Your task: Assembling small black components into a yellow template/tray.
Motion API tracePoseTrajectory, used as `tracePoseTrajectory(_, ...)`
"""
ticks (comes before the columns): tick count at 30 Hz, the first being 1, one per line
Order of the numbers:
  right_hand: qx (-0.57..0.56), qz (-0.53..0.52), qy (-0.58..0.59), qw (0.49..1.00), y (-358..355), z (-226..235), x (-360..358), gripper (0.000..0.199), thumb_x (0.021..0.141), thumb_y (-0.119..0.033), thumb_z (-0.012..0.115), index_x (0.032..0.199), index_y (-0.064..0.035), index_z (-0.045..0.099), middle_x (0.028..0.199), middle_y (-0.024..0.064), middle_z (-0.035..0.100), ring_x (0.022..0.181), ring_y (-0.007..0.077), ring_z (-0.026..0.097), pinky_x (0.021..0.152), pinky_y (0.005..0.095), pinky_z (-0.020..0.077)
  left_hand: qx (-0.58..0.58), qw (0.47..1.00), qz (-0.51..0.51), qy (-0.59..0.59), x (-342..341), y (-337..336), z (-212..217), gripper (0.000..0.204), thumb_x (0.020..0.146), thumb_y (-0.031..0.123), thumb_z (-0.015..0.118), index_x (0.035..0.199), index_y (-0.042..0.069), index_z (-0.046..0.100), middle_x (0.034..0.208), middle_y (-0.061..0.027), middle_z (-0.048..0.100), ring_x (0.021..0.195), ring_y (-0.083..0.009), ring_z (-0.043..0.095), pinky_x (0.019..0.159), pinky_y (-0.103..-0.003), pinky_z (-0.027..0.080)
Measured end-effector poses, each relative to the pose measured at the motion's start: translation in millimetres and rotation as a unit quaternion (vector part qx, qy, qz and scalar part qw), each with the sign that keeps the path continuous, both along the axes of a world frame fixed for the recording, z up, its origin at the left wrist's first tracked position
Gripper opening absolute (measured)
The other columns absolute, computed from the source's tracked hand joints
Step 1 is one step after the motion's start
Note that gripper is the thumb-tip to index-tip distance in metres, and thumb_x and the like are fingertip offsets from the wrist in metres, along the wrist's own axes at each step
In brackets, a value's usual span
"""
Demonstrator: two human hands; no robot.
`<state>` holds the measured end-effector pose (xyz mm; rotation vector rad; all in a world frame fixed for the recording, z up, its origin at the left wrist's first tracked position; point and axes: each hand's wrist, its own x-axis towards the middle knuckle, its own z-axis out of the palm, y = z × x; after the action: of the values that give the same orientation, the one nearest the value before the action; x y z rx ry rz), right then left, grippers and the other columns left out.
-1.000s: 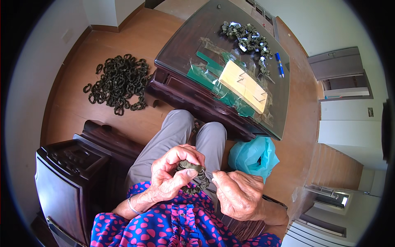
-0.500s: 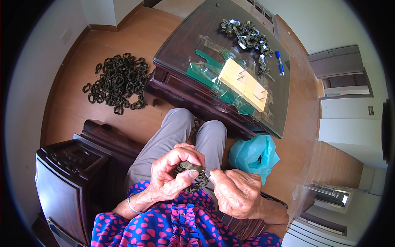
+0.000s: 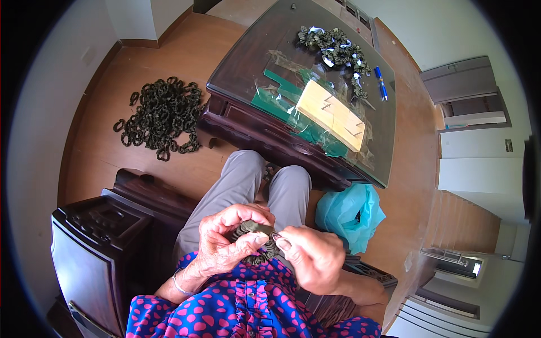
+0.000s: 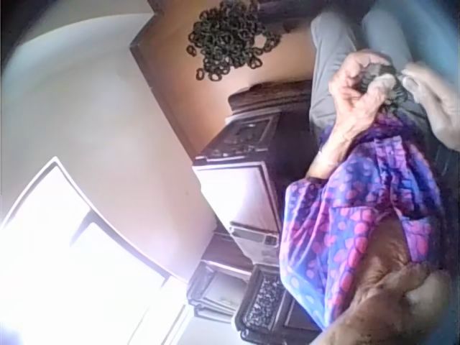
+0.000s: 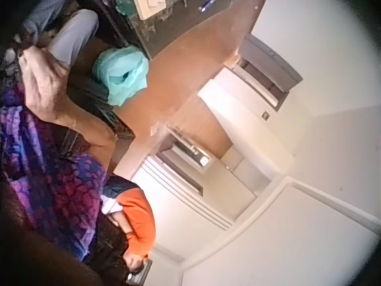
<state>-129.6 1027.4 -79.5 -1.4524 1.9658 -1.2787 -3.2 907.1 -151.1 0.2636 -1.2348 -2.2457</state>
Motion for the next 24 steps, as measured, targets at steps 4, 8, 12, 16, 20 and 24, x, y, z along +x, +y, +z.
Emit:
tracePoseTrajectory(4,-0.041,0.018,0.282,0.958,-1.8,-10.4,1.4,0.018,0.082,0.0,0.067,0.096,0.0096,0.063,0.071,0.0131,0.063,0.054,0.0239,0.061,0.048,0.0315,0.0484,0.06,0.996,-0.016,-0.066,3.4,-0.3,3.6,0.021,0.088,0.002,0.069,0.108,-0.003,0.066,0.1,-0.01,0.068,0.094,-0.0116,0.062,0.075,-0.024,0.054)
tracePoseTrajectory(8,-0.021,0.025,0.247,0.969,-4.9,-10.7,1.3,0.016,0.082,0.0,0.067,0.095,0.0088,0.063,0.07,0.0125,0.062,0.053,0.0233,0.06,0.048,0.031,0.0479,-0.023,0.997,0.019,-0.078,-2.9,-2.9,3.2,0.027,0.083,0.013,0.076,0.1,-0.006,0.068,0.092,-0.0158,0.069,0.092,-0.0227,0.065,0.096,-0.04,0.047)
tracePoseTrajectory(12,0.062,-0.006,-0.118,0.991,-11.8,-4.8,-1.8,0.013,0.086,0.0,0.066,0.098,0.0046,0.064,0.071,0.0134,0.063,0.055,0.0262,0.062,0.049,0.0331,0.0473,-0.039,0.998,0.003,-0.046,-0.5,-5.0,-6.9,0.021,0.087,0.004,0.07,0.106,-0.005,0.068,0.095,-0.0089,0.068,0.086,-0.012,0.061,0.076,-0.026,0.049)
tracePoseTrajectory(16,-0.026,0.028,0.101,0.994,-10.9,-10.1,-2.4,0.019,0.083,0.003,0.067,0.101,0.0066,0.061,0.073,0.0137,0.062,0.056,0.0259,0.062,0.049,0.0331,0.0474,0.108,0.993,-0.02,-0.051,-2.5,-4.3,-9.0,0.02,0.088,0.009,0.069,0.104,-0.004,0.068,0.092,-0.008,0.067,0.076,-0.0089,0.057,0.066,-0.021,0.044)
tracePoseTrajectory(20,-0.025,0.018,0.146,0.989,-2.5,-0.9,-3.7,0.024,0.079,0.003,0.069,0.101,0.008,0.062,0.072,0.0144,0.062,0.056,0.0259,0.062,0.049,0.0326,0.0482,0.186,0.98,-0.031,-0.056,-1.1,-5.8,-9.3,0.024,0.088,0.014,0.069,0.105,-0.002,0.067,0.091,-0.008,0.067,0.069,-0.0059,0.054,0.059,-0.018,0.041)
tracePoseTrajectory(24,-0.015,0.041,0.176,0.983,-2.6,1.6,-1.0,0.023,0.078,0.003,0.07,0.099,0.009,0.063,0.07,0.0135,0.062,0.056,0.0251,0.062,0.049,0.0325,0.0491,0.186,0.981,-0.043,-0.031,0.1,-3.8,-9.8,0.025,0.089,0.014,0.069,0.106,-0.003,0.066,0.095,-0.0092,0.067,0.074,-0.007,0.057,0.063,-0.019,0.043)
